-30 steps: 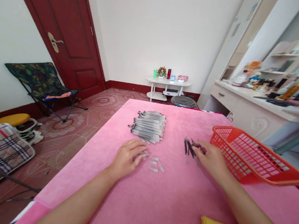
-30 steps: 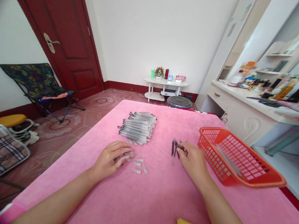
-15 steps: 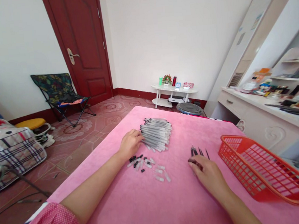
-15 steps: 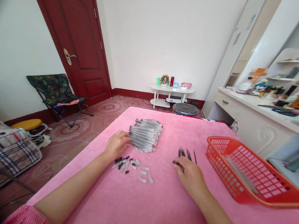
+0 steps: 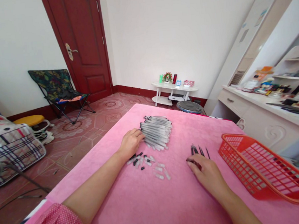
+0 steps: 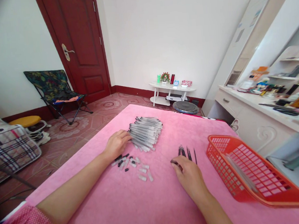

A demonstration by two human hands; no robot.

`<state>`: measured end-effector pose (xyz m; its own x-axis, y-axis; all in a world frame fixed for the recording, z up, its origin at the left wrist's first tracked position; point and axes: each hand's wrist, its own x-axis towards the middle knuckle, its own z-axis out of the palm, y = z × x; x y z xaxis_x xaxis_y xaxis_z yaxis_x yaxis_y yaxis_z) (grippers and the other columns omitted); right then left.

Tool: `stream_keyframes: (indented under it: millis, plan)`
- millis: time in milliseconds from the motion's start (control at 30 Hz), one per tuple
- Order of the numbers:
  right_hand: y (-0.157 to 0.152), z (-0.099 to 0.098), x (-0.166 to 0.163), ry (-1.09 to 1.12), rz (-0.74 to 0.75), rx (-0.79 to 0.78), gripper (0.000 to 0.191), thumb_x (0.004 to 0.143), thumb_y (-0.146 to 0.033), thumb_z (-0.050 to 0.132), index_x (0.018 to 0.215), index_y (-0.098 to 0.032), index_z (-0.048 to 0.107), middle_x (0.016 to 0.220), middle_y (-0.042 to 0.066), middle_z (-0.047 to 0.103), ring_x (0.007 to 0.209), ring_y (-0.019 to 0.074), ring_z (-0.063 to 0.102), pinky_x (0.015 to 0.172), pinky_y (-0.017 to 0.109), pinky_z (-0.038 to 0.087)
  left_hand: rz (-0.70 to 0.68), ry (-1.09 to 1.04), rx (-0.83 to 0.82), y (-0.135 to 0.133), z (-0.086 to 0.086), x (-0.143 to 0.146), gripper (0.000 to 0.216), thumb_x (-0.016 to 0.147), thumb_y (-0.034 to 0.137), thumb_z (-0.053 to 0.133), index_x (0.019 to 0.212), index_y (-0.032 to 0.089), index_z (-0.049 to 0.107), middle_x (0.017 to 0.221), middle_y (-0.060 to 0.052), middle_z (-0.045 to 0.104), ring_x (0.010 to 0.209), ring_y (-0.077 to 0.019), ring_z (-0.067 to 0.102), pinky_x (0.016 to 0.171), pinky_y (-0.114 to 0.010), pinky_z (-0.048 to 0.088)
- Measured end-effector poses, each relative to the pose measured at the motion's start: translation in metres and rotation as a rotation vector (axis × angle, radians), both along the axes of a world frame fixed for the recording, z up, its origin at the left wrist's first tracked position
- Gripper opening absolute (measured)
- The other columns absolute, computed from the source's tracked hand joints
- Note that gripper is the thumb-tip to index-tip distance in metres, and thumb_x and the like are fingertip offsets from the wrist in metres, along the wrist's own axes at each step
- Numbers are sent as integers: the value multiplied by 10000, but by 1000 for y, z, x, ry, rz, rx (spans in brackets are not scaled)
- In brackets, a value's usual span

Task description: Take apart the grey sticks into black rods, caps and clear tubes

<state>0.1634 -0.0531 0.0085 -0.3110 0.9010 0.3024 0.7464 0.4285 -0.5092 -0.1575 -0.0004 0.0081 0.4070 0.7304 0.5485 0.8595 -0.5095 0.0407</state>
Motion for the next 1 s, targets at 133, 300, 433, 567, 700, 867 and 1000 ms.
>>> stream_keyframes:
  millis: [133,300,433,567,700,867,1000]
  plan:
    - [-2,2,-14,204,9,-135,160,775,-268,491,815,-177,616,787,47,620,693,174,581,611,294,464,-34,-213,-23,-11,6,5,143,818,195,484,903,180,598,872,-61,602,864,-187,507,764,-323,400]
    - [-3,23,-50,642,78,-444,416,704,-310,608,1077,-180,479,791,13,589,524,117,562,447,241,461,-163,-335,-62,-24,14,24,143,820,203,485,901,176,600,853,-54,611,830,-175,526,744,-308,414]
    - [-3,36,-71,822,56,-419,364,702,-381,625,972,-157,530,625,-23,569,440,107,539,399,218,428,-220,-260,-50,-32,16,33,179,836,214,451,919,173,604,858,-68,602,842,-181,525,742,-317,407]
    - [-9,27,-79,1042,-70,-452,270,667,-367,673,778,-142,574,586,-8,589,446,91,534,428,198,439,-239,-153,27,-41,17,44,244,856,184,401,1018,188,584,905,-80,597,857,-179,516,734,-318,384]
    - [-18,17,-82,1275,-85,-728,271,650,-344,699,765,-137,566,640,13,619,473,71,537,451,173,446,-317,-22,119,-50,19,58,235,870,262,412,1018,184,577,902,-80,606,819,-178,499,711,-327,348]
    - [-24,22,-78,1185,11,-948,273,706,-385,645,704,-131,546,562,13,588,358,49,442,336,149,324,-335,8,134,-57,21,63,243,875,305,411,984,176,585,881,-90,611,811,-184,485,711,-333,324]
    - [-27,27,-72,1119,94,-1157,295,741,-425,600,740,-135,550,496,-41,484,311,9,287,313,135,175,-437,-23,109,-59,24,60,226,887,234,388,995,197,583,865,-76,614,837,-175,491,758,-332,317]
